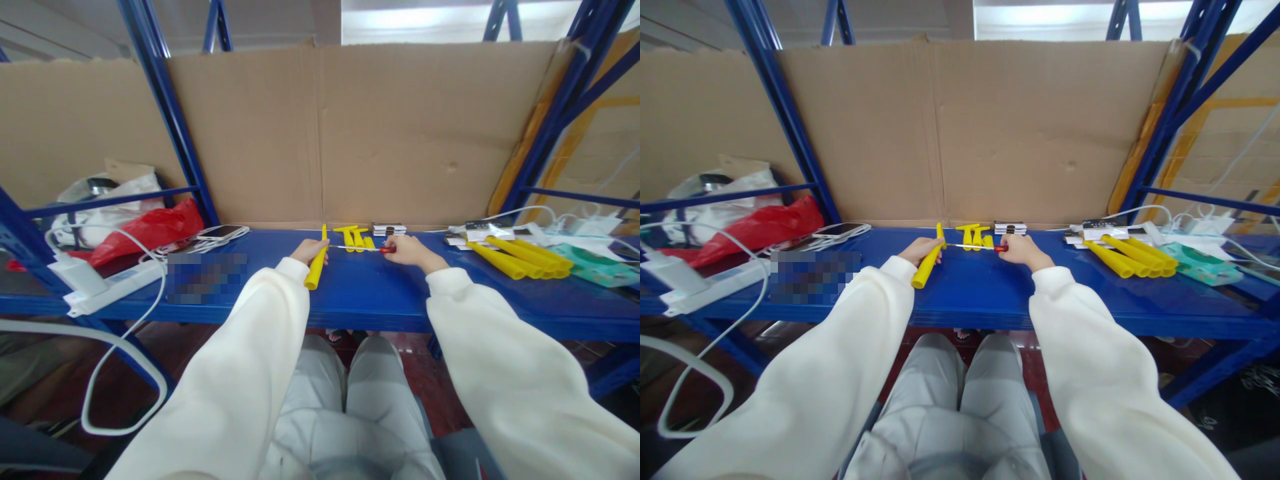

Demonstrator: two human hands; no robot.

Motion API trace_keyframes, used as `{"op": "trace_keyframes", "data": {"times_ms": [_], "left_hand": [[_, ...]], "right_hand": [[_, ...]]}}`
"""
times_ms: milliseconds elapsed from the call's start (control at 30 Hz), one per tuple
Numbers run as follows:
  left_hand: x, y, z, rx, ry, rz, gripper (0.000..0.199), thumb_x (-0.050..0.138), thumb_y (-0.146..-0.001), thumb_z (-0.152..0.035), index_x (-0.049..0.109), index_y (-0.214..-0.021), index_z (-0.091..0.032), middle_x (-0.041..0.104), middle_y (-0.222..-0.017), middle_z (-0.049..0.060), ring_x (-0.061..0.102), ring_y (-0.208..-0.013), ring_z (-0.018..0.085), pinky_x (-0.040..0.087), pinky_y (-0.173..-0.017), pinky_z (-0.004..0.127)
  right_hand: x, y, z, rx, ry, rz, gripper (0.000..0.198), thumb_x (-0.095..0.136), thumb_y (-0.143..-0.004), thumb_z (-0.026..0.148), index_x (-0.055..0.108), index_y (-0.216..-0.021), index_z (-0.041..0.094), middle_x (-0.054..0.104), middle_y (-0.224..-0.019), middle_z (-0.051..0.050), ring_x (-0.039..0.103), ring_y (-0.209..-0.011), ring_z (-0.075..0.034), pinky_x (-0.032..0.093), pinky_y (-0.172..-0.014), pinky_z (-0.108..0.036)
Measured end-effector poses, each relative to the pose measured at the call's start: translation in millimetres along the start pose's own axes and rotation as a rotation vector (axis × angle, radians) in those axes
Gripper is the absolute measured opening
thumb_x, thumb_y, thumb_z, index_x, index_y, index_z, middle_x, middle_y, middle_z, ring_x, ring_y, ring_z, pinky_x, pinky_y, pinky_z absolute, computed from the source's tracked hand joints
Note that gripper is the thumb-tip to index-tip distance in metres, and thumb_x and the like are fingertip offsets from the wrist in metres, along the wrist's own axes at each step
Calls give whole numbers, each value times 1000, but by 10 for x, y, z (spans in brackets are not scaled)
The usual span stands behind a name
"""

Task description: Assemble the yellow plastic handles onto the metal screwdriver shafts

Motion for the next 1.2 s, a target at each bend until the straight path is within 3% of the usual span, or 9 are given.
{"op": "trace_keyframes", "data": {"times_ms": [167,467,733,1000,1200], "left_hand": [[5,32,-16,-9,-7,-9,24,55,-101,-24,63,-82,-11,55,-45,-2,55,-39,11,43,-44,19],[-3,-22,3,-10,-20,2,24,55,-100,-25,67,-87,-10,57,-47,-1,57,-41,12,48,-50,21],[-4,-3,2,4,-24,-7,26,55,-100,-26,65,-82,-11,57,-48,-1,57,-42,12,46,-48,21],[11,68,-40,-4,-3,5,27,54,-101,-25,62,-79,-12,56,-47,-2,54,-39,10,42,-44,20],[18,80,-46,-18,6,-8,28,53,-101,-23,62,-77,-12,55,-46,-2,52,-37,10,42,-43,19]], "right_hand": [[-36,14,35,3,63,20,20,61,-81,30,74,-94,21,78,-99,-8,71,-99,-28,46,-83,-33],[50,-37,-40,-34,-11,-12,23,65,-78,23,70,-100,19,77,-90,-8,68,-79,-21,43,-66,-26],[0,2,-5,0,22,30,20,61,-83,30,75,-95,23,78,-97,-7,71,-92,-25,46,-75,-28],[35,-14,-19,-12,-30,19,19,66,-78,23,71,-97,19,77,-87,-7,67,-74,-20,43,-64,-25],[15,-6,-14,-1,1,27,18,62,-83,29,73,-95,23,78,-100,-7,70,-94,-25,45,-75,-29]]}}
Point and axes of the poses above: each hand's wrist, its own y-axis away from the middle knuckle, its own x-axis out of the palm, z = x × y, the point moved 2 cm from there along -y, towards the middle knuckle
